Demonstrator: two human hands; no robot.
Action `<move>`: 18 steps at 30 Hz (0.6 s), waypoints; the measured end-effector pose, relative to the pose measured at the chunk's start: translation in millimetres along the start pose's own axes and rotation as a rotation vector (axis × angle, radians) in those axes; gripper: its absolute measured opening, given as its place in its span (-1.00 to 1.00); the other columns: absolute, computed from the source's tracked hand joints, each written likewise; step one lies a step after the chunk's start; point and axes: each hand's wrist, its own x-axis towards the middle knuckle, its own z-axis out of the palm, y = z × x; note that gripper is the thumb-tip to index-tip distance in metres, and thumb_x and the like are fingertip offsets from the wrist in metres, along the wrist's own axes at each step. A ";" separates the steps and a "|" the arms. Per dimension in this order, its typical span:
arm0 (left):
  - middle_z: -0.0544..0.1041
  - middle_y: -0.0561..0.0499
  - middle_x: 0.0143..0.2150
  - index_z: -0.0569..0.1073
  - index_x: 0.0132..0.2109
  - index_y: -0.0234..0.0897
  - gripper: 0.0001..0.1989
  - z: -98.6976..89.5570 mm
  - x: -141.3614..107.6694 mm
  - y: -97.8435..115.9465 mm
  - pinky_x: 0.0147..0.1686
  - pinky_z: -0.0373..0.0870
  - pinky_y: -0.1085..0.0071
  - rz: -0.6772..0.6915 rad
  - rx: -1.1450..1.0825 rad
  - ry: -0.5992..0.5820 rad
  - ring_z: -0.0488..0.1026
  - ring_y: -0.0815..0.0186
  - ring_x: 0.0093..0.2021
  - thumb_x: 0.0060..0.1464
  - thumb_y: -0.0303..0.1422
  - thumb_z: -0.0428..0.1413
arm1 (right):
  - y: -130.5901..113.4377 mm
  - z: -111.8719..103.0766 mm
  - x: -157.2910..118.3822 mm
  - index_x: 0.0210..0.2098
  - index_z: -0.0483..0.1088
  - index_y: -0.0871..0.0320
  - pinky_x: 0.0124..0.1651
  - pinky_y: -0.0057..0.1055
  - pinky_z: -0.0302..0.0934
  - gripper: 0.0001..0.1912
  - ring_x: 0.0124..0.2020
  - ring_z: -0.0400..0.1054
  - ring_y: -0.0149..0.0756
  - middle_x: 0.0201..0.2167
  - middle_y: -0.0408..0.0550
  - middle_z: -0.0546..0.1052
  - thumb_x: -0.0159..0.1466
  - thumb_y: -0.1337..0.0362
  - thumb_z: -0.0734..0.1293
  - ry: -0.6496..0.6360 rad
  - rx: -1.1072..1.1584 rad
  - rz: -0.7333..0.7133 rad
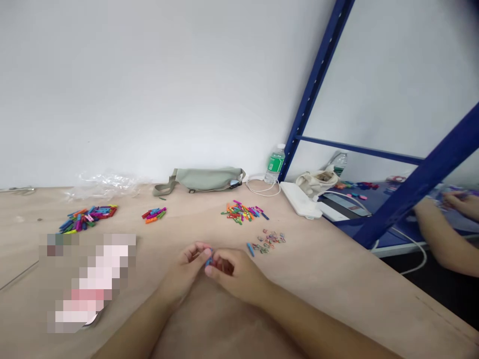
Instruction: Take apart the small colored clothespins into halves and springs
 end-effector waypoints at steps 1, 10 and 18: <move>0.40 0.07 -0.44 0.40 -0.34 -0.29 -0.78 0.5 -0.6 0.4 -0.31 0.22 0.45 0.017 0.052 -0.017 0.31 0.36 -0.37 -0.10 -0.23 0.10 | 1.0 3.1 0.1 -0.55 0.24 0.20 -0.55 -0.57 -0.02 -0.69 -0.60 0.10 -0.49 -0.64 -0.21 0.27 0.20 0.13 0.13 0.004 0.009 -0.018; 0.39 0.06 -0.43 0.39 -0.32 -0.29 -0.78 2.5 -2.4 6.8 -0.30 0.21 0.45 0.092 0.202 -0.065 0.29 0.37 -0.37 -0.03 -0.22 0.02 | 16.5 -2.2 4.3 -0.49 0.27 0.19 -0.44 -0.55 0.04 -0.69 -0.53 0.19 -0.45 -0.59 -0.18 0.33 0.27 0.21 0.05 -0.062 0.024 -0.126; 0.35 0.10 -0.47 0.39 -0.30 -0.26 -0.73 -7.0 3.2 1.7 -0.37 0.19 0.47 0.111 0.253 0.118 0.26 0.40 -0.45 -0.06 -0.16 0.02 | 19.8 -4.4 7.7 -0.57 0.23 0.19 -0.47 -0.55 0.03 -0.65 -0.56 0.16 -0.45 -0.63 -0.17 0.30 0.26 0.18 0.06 -0.020 -0.072 -0.144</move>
